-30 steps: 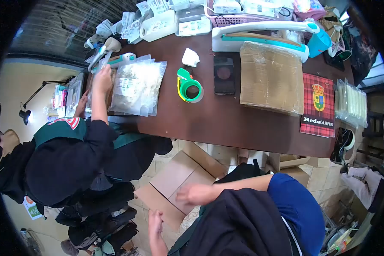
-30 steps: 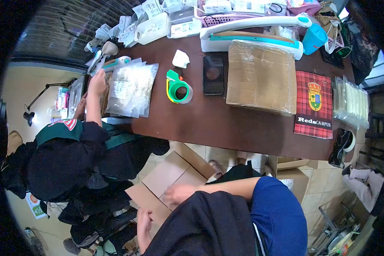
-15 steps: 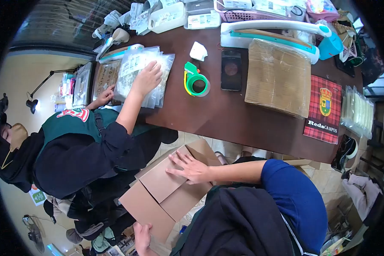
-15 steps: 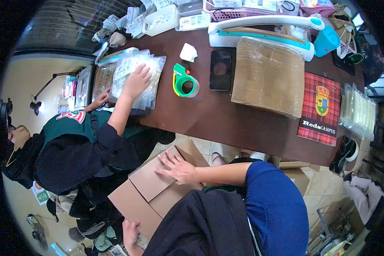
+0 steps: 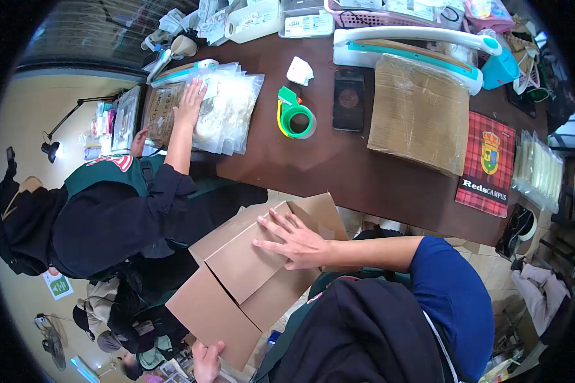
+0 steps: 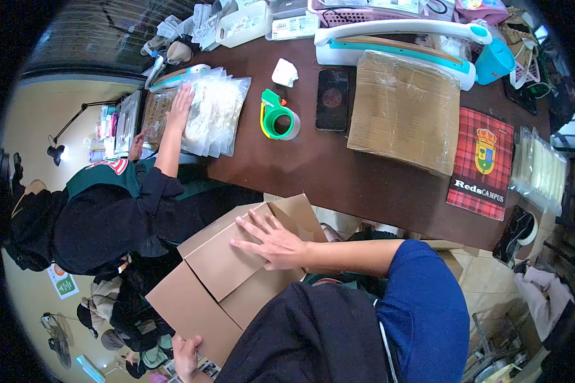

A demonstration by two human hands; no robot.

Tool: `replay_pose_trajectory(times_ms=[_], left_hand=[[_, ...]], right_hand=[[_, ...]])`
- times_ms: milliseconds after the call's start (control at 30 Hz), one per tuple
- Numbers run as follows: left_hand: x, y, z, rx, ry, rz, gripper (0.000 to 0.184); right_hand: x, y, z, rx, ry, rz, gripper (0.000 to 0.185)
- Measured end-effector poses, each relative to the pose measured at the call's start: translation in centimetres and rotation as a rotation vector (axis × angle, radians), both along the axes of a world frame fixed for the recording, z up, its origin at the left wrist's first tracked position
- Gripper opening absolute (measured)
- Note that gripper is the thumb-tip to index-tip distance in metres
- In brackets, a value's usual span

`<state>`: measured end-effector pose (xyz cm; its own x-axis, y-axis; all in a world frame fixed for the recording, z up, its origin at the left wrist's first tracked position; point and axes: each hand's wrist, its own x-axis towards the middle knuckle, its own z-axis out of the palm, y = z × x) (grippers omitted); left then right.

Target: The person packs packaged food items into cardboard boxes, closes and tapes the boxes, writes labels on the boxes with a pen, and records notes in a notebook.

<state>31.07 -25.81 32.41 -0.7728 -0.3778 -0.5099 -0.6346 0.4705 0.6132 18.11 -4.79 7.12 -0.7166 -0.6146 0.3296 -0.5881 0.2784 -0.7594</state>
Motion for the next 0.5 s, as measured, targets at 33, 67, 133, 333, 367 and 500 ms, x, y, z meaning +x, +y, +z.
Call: replay_pose_trajectory(times_ms=[33, 67, 133, 333, 367, 500], left_hand=[[-0.1, 0.1, 0.1, -0.001, 0.0, 0.0, 0.03], [-0.2, 0.1, 0.2, 0.009, -0.001, -0.013, 0.029], [-0.4, 0.0, 0.4, 0.019, 0.001, -0.026, 0.028], [-1.4, 1.5, 0.5, 0.055, 0.042, 0.027, 0.026], [-1.6, 1.3, 0.6, 0.028, 0.058, -0.004, 0.026], [-3.6, 4.5, 1.8, 0.177, 0.132, 0.018, 0.025]], right_hand=[[-0.1, 0.4, 0.2, -0.001, 0.0, 0.0, 0.104], [-0.2, 0.8, 0.4, -0.002, -0.008, -0.001, 0.103], [-0.2, 1.4, 0.5, -0.016, -0.006, -0.024, 0.102], [-0.5, 2.9, 1.0, -0.017, -0.008, -0.061, 0.099], [-0.5, 3.2, 1.1, -0.018, -0.008, -0.061, 0.099], [-0.8, 4.9, 1.9, -0.079, 0.0, -0.081, 0.094]])
